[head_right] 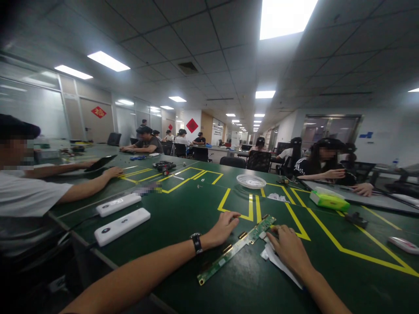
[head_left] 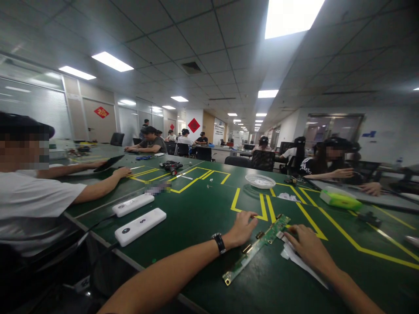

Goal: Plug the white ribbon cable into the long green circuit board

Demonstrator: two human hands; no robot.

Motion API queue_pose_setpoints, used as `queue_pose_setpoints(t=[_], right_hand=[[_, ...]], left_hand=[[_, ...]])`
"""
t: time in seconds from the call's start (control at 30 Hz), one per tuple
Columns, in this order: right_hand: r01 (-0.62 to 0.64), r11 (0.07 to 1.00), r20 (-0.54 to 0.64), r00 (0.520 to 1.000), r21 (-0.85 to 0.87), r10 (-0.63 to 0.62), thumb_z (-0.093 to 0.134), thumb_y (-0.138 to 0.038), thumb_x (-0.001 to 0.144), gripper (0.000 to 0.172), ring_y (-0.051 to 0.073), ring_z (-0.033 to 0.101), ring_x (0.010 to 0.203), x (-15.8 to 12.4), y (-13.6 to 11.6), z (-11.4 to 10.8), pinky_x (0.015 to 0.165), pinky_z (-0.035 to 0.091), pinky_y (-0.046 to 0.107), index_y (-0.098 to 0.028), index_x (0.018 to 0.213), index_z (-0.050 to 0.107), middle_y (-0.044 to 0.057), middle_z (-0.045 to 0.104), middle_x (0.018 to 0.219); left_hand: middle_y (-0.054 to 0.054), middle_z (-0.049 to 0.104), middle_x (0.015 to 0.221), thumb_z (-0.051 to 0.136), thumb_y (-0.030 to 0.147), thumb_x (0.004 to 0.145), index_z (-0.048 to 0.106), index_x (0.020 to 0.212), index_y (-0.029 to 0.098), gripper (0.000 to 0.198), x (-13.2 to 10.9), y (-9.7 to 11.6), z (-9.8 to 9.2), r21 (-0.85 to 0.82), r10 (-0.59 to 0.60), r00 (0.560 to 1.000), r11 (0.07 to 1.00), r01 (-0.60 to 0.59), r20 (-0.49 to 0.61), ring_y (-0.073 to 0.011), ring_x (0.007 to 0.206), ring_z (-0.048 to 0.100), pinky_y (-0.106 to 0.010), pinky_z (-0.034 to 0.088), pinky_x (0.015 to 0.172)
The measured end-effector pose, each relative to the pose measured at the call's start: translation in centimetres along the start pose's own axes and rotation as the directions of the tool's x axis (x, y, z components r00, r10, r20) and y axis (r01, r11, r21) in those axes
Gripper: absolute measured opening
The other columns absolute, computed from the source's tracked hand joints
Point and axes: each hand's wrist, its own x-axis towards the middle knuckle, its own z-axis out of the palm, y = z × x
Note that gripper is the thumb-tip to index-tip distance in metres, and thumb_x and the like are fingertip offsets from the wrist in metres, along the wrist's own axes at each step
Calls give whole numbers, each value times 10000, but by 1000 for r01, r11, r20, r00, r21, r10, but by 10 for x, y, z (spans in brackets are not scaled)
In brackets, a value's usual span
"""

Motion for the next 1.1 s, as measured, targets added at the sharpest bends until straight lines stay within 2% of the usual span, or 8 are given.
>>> queue_pose_setpoints(t=[0.1, 0.17, 0.37, 0.57, 0.73, 0.87, 1.0, 1.1], right_hand=[[104, 995, 45, 994, 0, -104, 447, -467, 851, 362, 265, 569, 888, -2, 0, -1, 794, 407, 369, -184, 903, 666, 120, 635, 944], [131, 991, 57, 990, -15, -130, 434, -455, 863, 354, 260, 564, 889, -2, -1, 0, 803, 404, 370, -194, 911, 668, 112, 632, 944], [52, 992, -35, 998, -115, -57, 466, -402, 847, 312, 283, 546, 930, 2, 8, 4, 817, 403, 395, -186, 914, 681, 121, 625, 956], [140, 990, 61, 988, 33, -142, 425, -381, 877, 311, 252, 553, 911, 0, 6, 0, 792, 416, 361, -197, 918, 672, 109, 628, 959], [46, 999, 6, 999, -21, -46, 436, -368, 859, 313, 260, 563, 884, 2, 8, -1, 790, 414, 374, -178, 907, 681, 116, 636, 915], [127, 988, 72, 988, 88, -133, 415, -358, 874, 306, 242, 566, 904, 0, 8, -1, 797, 419, 348, -198, 920, 672, 99, 642, 956], [67, 997, 43, 997, 45, -69, 412, -358, 880, 305, 244, 566, 863, 0, 6, -2, 776, 413, 360, -201, 915, 671, 93, 644, 908], [125, 989, 59, 990, 80, -130, 407, -356, 890, 298, 242, 560, 895, 0, 7, -2, 797, 410, 360, -212, 920, 666, 84, 643, 935]], left_hand=[[-85, 558, 1173, 374, 382, 919, 554, 1197, 182, 387, -2, 1, 1, 26, 38, 999, 999, -38, -1, -222, 1112, 441, -365, 341, 995], [-83, 555, 1175, 380, 381, 918, 550, 1197, 187, 381, -3, 2, 2, 43, 52, 999, 998, -52, 6, -226, 1116, 437, -376, 341, 993], [-87, 546, 1180, 375, 386, 925, 536, 1207, 182, 384, -7, 6, 3, 52, 106, 994, 993, -108, 34, -227, 1120, 432, -374, 346, 981], [-83, 547, 1175, 383, 381, 924, 538, 1193, 185, 367, -10, 9, 2, 71, 129, 991, 989, -132, 43, -223, 1110, 436, -371, 345, 979], [-85, 561, 1148, 392, 365, 921, 537, 1191, 174, 361, -9, 10, 0, 40, 118, 992, 992, -120, 42, -220, 1096, 449, -361, 362, 965], [-73, 570, 1134, 397, 360, 919, 548, 1180, 185, 348, -9, 7, 1, 34, 148, 988, 988, -150, 48, -213, 1091, 452, -352, 360, 967], [-71, 581, 1127, 422, 351, 905, 568, 1157, 177, 339, -9, 7, 1, 52, 137, 989, 989, -141, 61, -213, 1088, 462, -347, 366, 962], [-73, 607, 1106, 442, 315, 891, 598, 1116, 161, 314, -7, 9, 0, 37, 142, 986, 989, -145, 89, -208, 1064, 495, -326, 381, 939]])
